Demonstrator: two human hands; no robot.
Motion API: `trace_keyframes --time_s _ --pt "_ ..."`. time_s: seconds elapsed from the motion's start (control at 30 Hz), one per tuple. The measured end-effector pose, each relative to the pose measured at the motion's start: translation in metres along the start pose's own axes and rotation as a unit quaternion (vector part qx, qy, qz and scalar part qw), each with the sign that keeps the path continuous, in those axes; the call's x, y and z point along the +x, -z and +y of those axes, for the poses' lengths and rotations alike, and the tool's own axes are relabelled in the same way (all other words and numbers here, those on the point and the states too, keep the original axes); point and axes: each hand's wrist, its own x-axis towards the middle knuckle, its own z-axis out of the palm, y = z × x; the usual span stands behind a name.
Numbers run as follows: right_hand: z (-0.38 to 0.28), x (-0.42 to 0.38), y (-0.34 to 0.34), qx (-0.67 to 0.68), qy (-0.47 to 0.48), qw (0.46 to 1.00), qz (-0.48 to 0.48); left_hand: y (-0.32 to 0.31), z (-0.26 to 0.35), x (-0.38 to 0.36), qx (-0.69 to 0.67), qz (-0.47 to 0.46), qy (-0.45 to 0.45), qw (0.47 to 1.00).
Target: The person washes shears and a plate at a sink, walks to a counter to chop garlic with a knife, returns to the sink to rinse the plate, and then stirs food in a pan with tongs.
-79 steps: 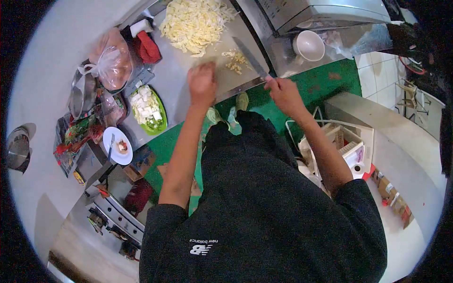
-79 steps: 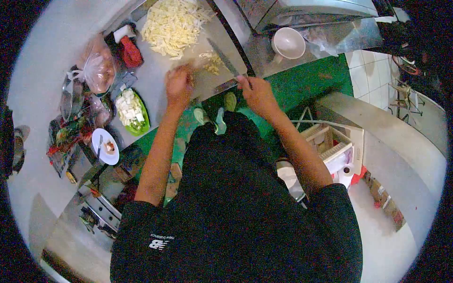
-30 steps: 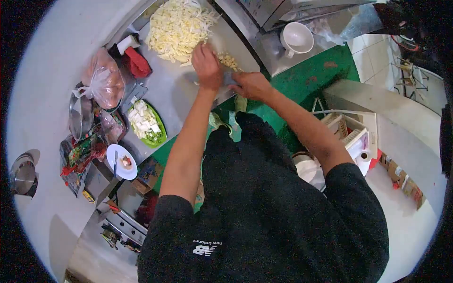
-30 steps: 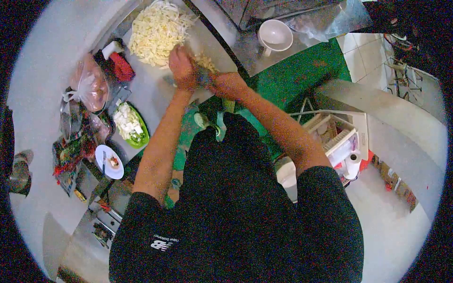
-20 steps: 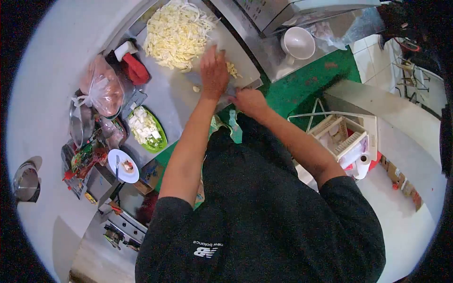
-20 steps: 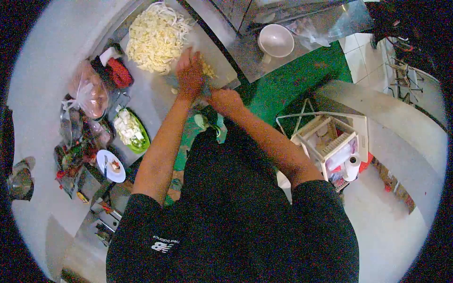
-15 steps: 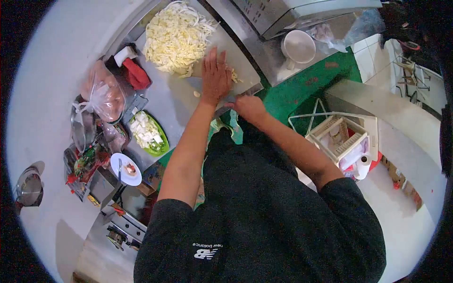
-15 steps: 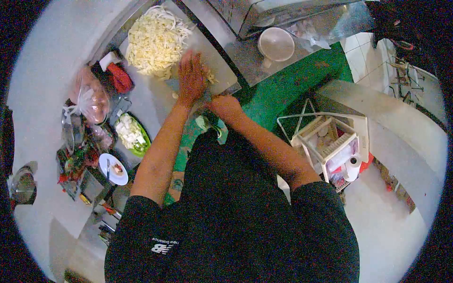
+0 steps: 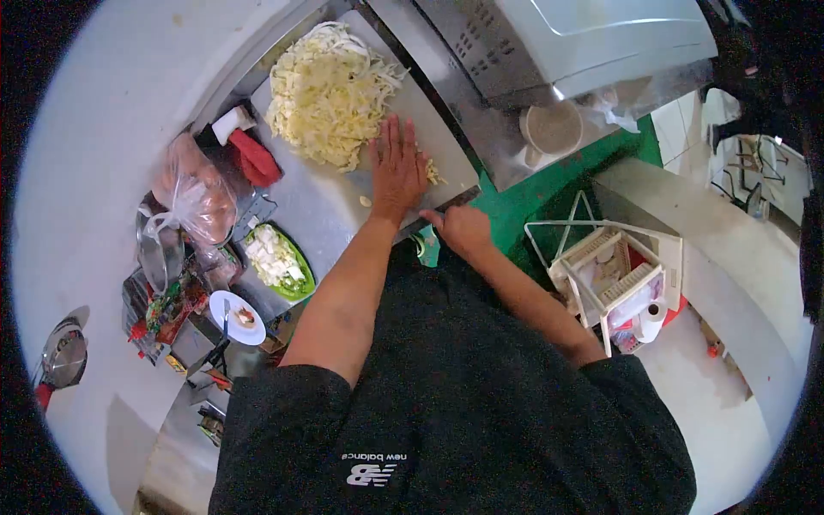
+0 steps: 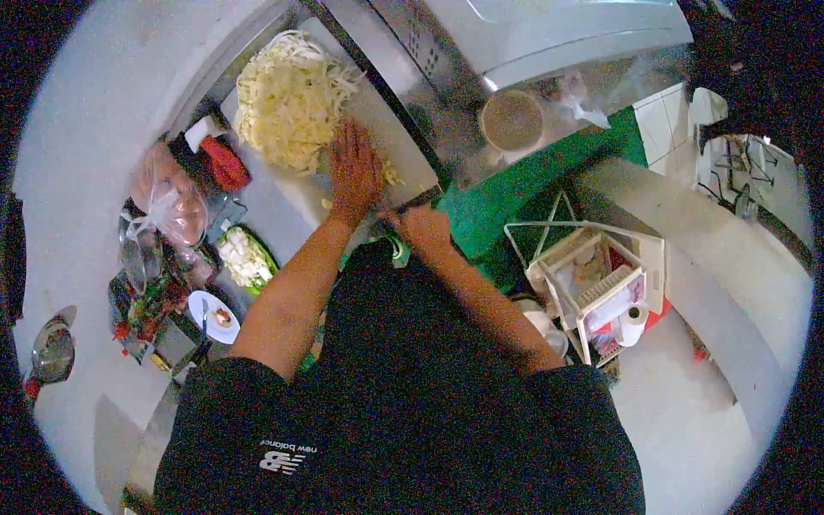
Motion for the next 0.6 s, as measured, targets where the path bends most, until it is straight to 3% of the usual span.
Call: trace_keyframes --time_s 0.17,0.27,0.33,0.47,0.53,0.6 --pt "0.0 0.002 -0.002 0.009 0.0 1.0 -0.001 -0.002 -0.003 0.002 -0.003 -0.028 0.015 0.999" --pt "-0.003 0.0 -0.001 -0.019 -0.068 0.997 -0.022 -0.006 -0.002 -0.003 -0.006 -0.037 0.012 0.999" --pt "-0.006 -0.002 -0.003 0.022 -0.108 0.994 0.022 -0.005 -0.003 -0.006 -0.017 -0.056 0.02 0.998" --pt "-0.005 -0.002 -0.002 -0.002 -0.075 0.996 0.057 -0.005 -0.004 -0.001 0.003 -0.025 0.005 1.0" --pt "-0.009 -0.001 0.008 0.0 -0.093 0.996 -0.002 -0.005 -0.003 -0.001 0.0 -0.009 0.0 1.0" --pt "-0.006 0.001 0.004 -0.001 -0.072 0.997 0.019 -0.007 -0.004 -0.005 -0.014 0.031 -0.004 0.999"
